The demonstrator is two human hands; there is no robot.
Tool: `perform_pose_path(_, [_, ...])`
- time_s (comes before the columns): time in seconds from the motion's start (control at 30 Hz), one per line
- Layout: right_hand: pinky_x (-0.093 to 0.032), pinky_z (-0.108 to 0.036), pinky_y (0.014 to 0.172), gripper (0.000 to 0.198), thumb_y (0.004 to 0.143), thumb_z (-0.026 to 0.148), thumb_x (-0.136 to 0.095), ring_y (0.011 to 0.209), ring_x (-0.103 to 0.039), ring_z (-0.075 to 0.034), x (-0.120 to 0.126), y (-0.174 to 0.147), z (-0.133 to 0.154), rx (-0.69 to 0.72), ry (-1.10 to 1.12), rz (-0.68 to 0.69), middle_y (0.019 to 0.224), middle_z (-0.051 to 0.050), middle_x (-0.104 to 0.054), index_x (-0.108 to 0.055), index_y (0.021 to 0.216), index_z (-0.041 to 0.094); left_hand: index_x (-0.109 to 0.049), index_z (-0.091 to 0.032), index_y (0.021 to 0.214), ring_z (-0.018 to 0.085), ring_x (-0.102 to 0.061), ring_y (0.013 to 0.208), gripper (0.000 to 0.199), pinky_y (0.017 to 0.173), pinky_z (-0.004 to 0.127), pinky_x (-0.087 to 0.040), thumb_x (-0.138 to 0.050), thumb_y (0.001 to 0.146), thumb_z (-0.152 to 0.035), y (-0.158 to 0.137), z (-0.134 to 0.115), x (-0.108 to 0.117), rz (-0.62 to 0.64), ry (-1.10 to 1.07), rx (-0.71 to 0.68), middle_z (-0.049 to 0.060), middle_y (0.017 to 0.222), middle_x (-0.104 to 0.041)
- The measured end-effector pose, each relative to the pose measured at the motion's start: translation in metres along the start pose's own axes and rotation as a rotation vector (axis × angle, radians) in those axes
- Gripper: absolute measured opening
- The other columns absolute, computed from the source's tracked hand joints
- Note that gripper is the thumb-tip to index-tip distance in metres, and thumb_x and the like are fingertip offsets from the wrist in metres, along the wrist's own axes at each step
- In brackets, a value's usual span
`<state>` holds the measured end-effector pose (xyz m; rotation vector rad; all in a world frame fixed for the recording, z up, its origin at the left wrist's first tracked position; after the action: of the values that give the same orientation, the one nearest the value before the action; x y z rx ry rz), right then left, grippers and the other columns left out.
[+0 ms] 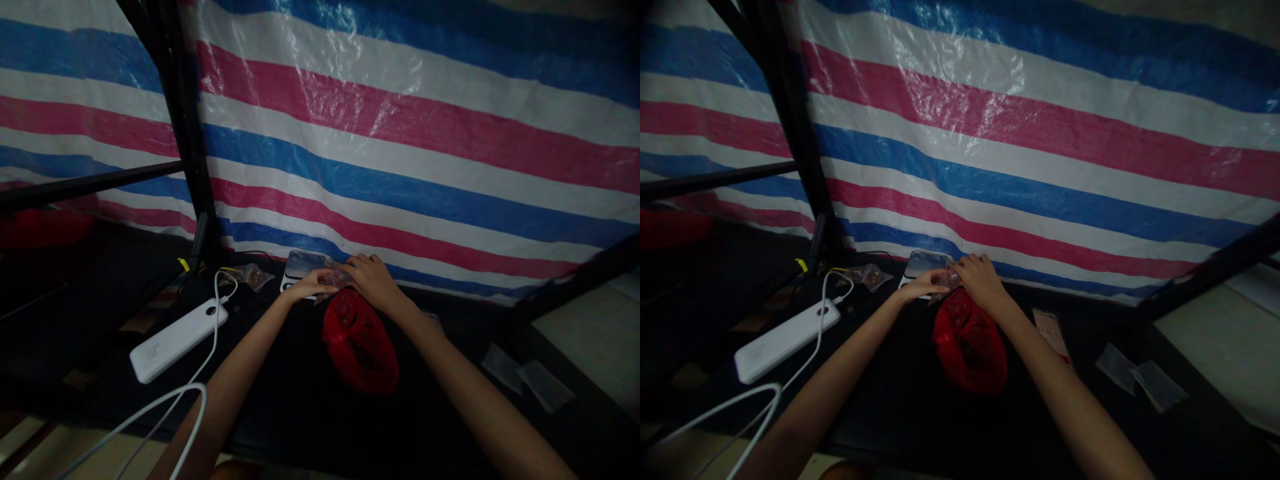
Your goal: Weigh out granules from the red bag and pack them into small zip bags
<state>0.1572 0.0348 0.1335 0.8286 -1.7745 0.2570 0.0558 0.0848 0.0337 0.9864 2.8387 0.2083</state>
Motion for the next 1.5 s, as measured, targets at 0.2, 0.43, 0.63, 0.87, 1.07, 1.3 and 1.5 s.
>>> perform_pose_path(0.2, [-0.029, -0.034, 0.071, 0.024, 0.083, 0.011, -0.04, 0.087, -0.047, -0.024, 0.01, 0.001, 0.013, 0.078, -0.168, -0.039, 0.093, -0.011, -0.059, -0.055, 0.101, 0.014, -0.059, -0.015, 0.096, 0.016, -0.058, 0.086, 0.044, 0.084, 0.029, -0.038, -0.072, 0.056, -0.03, 0.0, 0.007, 0.0, -0.007, 0.006, -0.007, 0.005, 0.092, -0.064])
perform_pose_path(0.43, [-0.033, -0.035, 0.074, 0.034, 0.086, 0.034, -0.04, 0.092, -0.051, -0.024, 0.022, -0.041, 0.009, -0.035, 0.047, -0.132, 0.103, -0.012, -0.058, -0.046, 0.114, 0.015, -0.053, -0.015, 0.106, 0.016, -0.057, 0.084, 0.049, 0.079, 0.029, -0.042, -0.065, 0.063, -0.035, -0.004, -0.018, 0.04, -0.243, 0.366, -0.111, 0.006, 0.094, -0.062])
perform_pose_path(0.63, [-0.041, -0.031, 0.074, 0.032, 0.086, 0.036, -0.04, 0.08, -0.059, -0.02, -0.025, -0.09, 0.039, 0.038, 0.359, 0.093, 0.089, -0.008, -0.063, -0.045, 0.111, 0.016, -0.052, -0.015, 0.107, 0.022, -0.051, 0.097, 0.053, 0.086, 0.034, -0.038, -0.066, 0.061, -0.036, 0.019, -0.028, 0.087, -0.391, 0.91, -0.129, 0.009, 0.106, -0.057])
perform_pose_path(0.87, [-0.038, -0.035, 0.087, 0.033, 0.083, 0.031, -0.047, 0.104, -0.049, -0.02, -0.046, -0.106, 0.051, -0.003, 0.464, 0.074, 0.11, -0.009, -0.055, -0.044, 0.113, 0.016, -0.038, -0.017, 0.123, 0.034, -0.03, 0.118, 0.082, 0.095, 0.048, -0.025, -0.068, 0.054, -0.048, 0.032, 0.0, 0.077, -0.185, 1.252, 0.115, 0.015, 0.127, -0.038])
perform_pose_path(1.07, [-0.023, -0.045, 0.099, 0.037, 0.083, 0.032, -0.047, 0.118, -0.036, -0.022, -0.049, -0.102, 0.058, -0.043, 0.363, -0.006, 0.12, -0.008, -0.051, -0.043, 0.117, 0.018, -0.042, -0.02, 0.118, 0.019, -0.035, 0.117, 0.049, 0.101, 0.035, -0.022, -0.024, 0.083, -0.05, -0.023, -0.031, 0.036, -0.189, 1.005, -0.007, 0.007, 0.122, -0.045])
perform_pose_path(1.3, [-0.007, -0.063, 0.096, 0.036, 0.08, 0.037, -0.048, 0.122, -0.029, -0.027, -0.051, -0.11, 0.044, -0.116, 0.233, -0.014, 0.126, -0.007, -0.045, -0.046, 0.114, 0.024, -0.053, -0.021, 0.108, 0.023, -0.036, 0.12, 0.049, 0.102, 0.035, -0.02, -0.051, 0.07, -0.052, -0.111, -0.009, -0.017, -0.304, 0.511, 0.204, 0.008, 0.121, -0.05])
perform_pose_path(1.5, [-0.006, -0.063, 0.097, 0.032, 0.078, 0.035, -0.053, 0.113, -0.038, -0.026, -0.045, -0.107, 0.036, -0.171, 0.2, -0.028, 0.115, -0.008, -0.051, -0.05, 0.107, 0.022, -0.039, -0.015, 0.119, 0.027, -0.028, 0.122, 0.063, 0.101, 0.038, -0.019, -0.058, 0.067, -0.046, -0.131, 0.044, -0.1, -0.758, 0.302, 0.254, 0.015, 0.127, -0.038])
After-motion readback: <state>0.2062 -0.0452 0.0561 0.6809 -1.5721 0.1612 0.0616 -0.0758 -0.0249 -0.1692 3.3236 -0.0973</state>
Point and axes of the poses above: each hand's wrist, its own y-axis towards the middle knuckle, its own x-axis out of the back of the hand, z = x × y, the point moved 5 cm from there along y, towards the middle knuckle
